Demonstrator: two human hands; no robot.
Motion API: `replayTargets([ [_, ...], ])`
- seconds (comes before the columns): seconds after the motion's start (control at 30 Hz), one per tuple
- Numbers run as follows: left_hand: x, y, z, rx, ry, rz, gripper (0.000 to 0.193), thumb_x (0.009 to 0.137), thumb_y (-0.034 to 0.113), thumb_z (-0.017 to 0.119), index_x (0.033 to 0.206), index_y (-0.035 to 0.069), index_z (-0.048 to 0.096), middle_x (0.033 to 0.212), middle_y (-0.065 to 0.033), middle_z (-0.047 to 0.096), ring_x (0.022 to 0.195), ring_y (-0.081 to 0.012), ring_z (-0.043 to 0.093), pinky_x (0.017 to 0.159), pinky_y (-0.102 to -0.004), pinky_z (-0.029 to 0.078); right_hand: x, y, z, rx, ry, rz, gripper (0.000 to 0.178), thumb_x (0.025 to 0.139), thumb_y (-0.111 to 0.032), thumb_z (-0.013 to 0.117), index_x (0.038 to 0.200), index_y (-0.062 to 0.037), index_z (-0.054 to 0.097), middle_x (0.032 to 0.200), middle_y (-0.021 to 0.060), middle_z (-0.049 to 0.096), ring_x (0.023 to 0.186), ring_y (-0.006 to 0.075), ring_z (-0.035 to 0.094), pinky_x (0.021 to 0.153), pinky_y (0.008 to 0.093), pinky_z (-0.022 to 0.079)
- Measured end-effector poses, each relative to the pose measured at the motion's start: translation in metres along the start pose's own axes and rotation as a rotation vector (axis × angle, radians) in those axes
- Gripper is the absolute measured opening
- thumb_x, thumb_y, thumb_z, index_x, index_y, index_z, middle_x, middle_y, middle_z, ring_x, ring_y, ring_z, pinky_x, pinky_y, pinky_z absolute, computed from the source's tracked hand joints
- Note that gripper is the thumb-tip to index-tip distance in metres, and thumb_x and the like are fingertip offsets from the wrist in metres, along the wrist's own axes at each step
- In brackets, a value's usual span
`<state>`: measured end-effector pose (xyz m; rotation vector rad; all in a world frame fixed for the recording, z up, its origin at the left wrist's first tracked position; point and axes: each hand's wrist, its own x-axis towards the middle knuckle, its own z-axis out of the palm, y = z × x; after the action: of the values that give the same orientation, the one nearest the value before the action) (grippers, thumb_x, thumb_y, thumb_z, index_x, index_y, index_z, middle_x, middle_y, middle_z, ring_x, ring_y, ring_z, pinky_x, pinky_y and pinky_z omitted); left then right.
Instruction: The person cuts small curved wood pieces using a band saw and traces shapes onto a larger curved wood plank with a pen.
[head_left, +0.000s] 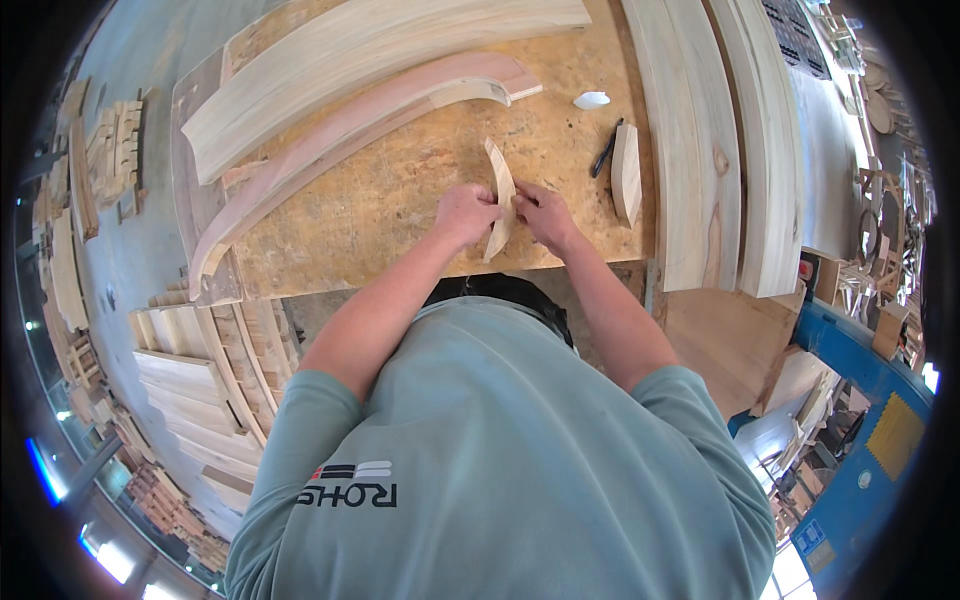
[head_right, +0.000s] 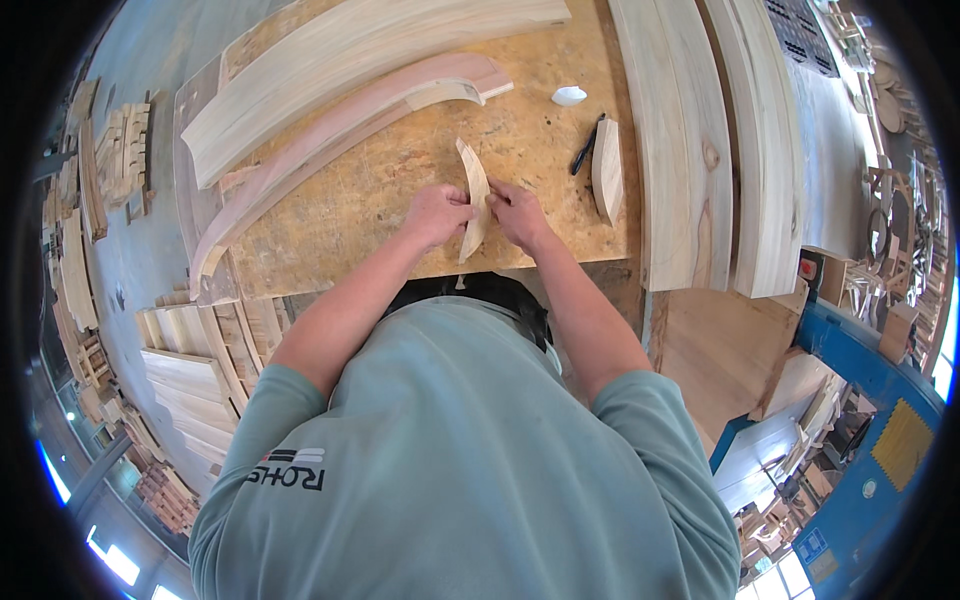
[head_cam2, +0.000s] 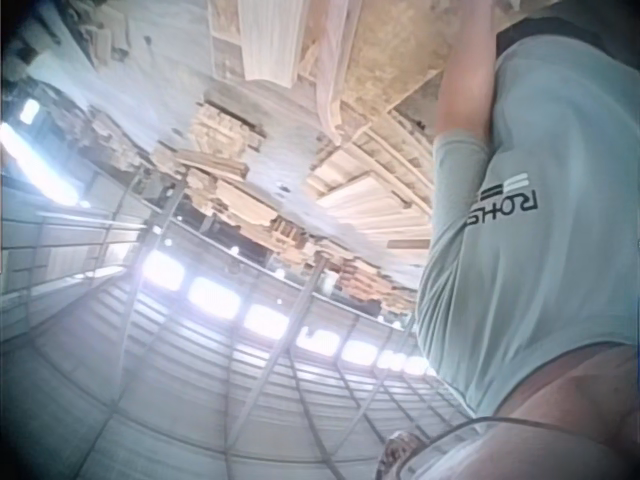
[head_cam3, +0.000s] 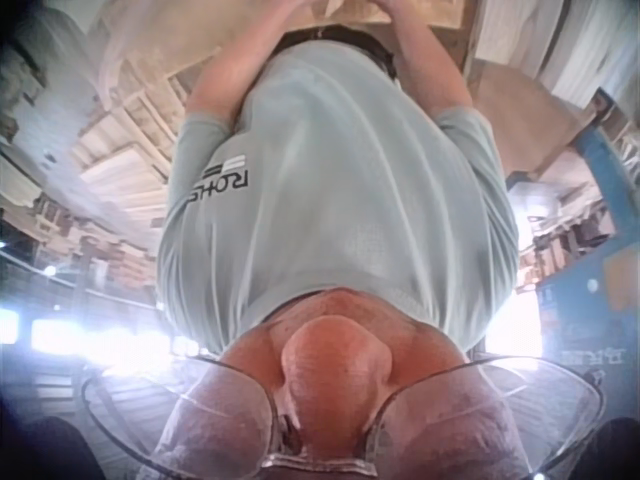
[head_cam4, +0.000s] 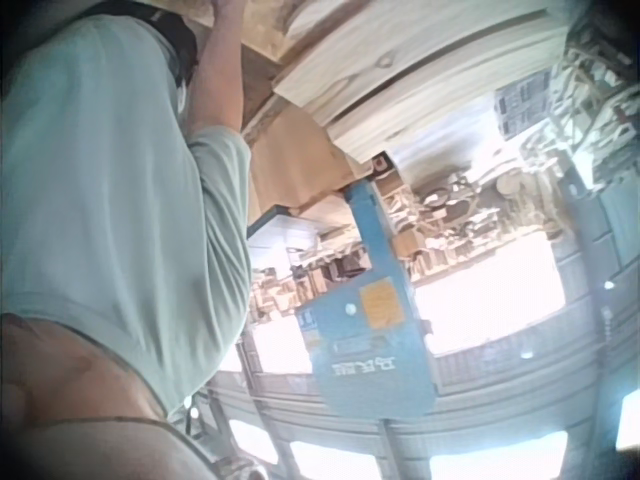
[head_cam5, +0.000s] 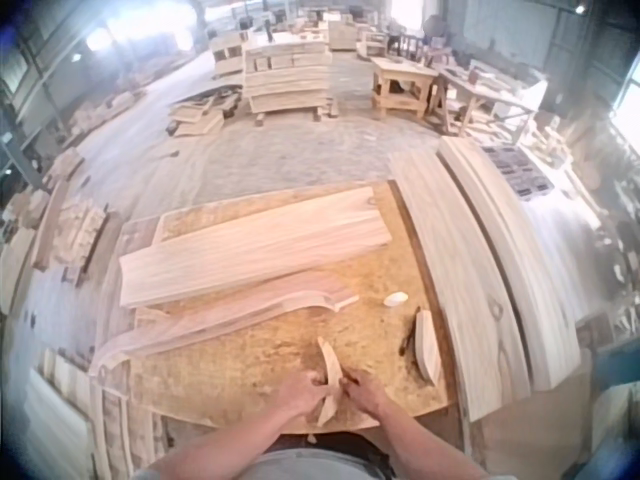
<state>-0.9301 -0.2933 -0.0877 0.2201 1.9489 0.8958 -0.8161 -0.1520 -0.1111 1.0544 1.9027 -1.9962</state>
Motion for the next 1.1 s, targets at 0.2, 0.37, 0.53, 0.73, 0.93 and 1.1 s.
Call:
replayTargets([
  [0.2, 0.001, 0.000, 0.000, 0.010, -0.007, -0.001, 0.025, 0.082, 0.012, 0.078, 0.100, -0.003, 0.072, 0.091, -0.0103, 0.073, 0.078, -0.0168, 0.071, 0.069, -0.0306, 0.061, -0.002, -0.003, 0.002, 0.054, 0.015, 0.006, 0.043, 0.098, -0.010, 0.062, 0.140, -0.0047, 0.059, 0.089, 0.0033, 0.066, 0.074, 0.0101, 0.054, 0.068, 0.0277, 0.050],
  [0.37, 0.000, 0.001, -0.001, 0.002, -0.015, -0.017, 0.025, 0.081, 0.012, 0.078, 0.100, -0.003, 0.072, 0.091, -0.0104, 0.073, 0.078, -0.0168, 0.071, 0.069, -0.0300, 0.061, -0.005, -0.008, 0.000, -0.017, 0.016, 0.012, 0.043, 0.098, -0.010, 0.062, 0.140, -0.0046, 0.059, 0.090, 0.0029, 0.066, 0.074, 0.0105, 0.054, 0.069, 0.0274, 0.050],
  [0.53, 0.001, 0.001, -0.001, 0.009, -0.013, -0.014, 0.025, 0.082, 0.012, 0.078, 0.100, -0.003, 0.071, 0.090, -0.0104, 0.073, 0.078, -0.0170, 0.071, 0.070, -0.0300, 0.061, -0.001, 0.001, 0.001, 0.013, 0.027, -0.004, 0.042, 0.097, -0.010, 0.062, 0.139, -0.0047, 0.060, 0.090, 0.0033, 0.067, 0.073, 0.0108, 0.055, 0.069, 0.0271, 0.050],
  [0.73, 0.003, -0.001, -0.001, 0.029, -0.021, -0.002, 0.024, 0.082, 0.012, 0.078, 0.099, -0.004, 0.072, 0.090, -0.0104, 0.073, 0.079, -0.0169, 0.072, 0.070, -0.0301, 0.061, 0.004, 0.009, 0.001, 0.009, 0.026, -0.021, 0.042, 0.097, -0.010, 0.062, 0.138, -0.0049, 0.061, 0.087, 0.0032, 0.066, 0.072, 0.0108, 0.054, 0.065, 0.0272, 0.049],
  [0.93, -0.002, 0.010, -0.005, 0.025, -0.044, -0.038, 0.023, 0.082, 0.011, 0.077, 0.098, -0.004, 0.072, 0.089, -0.0109, 0.073, 0.078, -0.0170, 0.071, 0.070, -0.0301, 0.061, 0.007, 0.014, 0.000, 0.052, 0.021, -0.013, 0.042, 0.097, -0.011, 0.062, 0.138, -0.0053, 0.061, 0.086, 0.0024, 0.065, 0.071, 0.0107, 0.053, 0.063, 0.0273, 0.048],
  [1.1, 0.000, 0.006, -0.005, 0.005, -0.053, -0.021, 0.023, 0.082, 0.011, 0.076, 0.099, -0.004, 0.072, 0.089, -0.0115, 0.073, 0.078, -0.0175, 0.071, 0.070, -0.0300, 0.060, 0.001, 0.004, 0.000, 0.053, 0.008, -0.004, 0.042, 0.097, -0.010, 0.062, 0.139, -0.0054, 0.060, 0.086, 0.0020, 0.065, 0.071, 0.0108, 0.053, 0.064, 0.0267, 0.048],
])
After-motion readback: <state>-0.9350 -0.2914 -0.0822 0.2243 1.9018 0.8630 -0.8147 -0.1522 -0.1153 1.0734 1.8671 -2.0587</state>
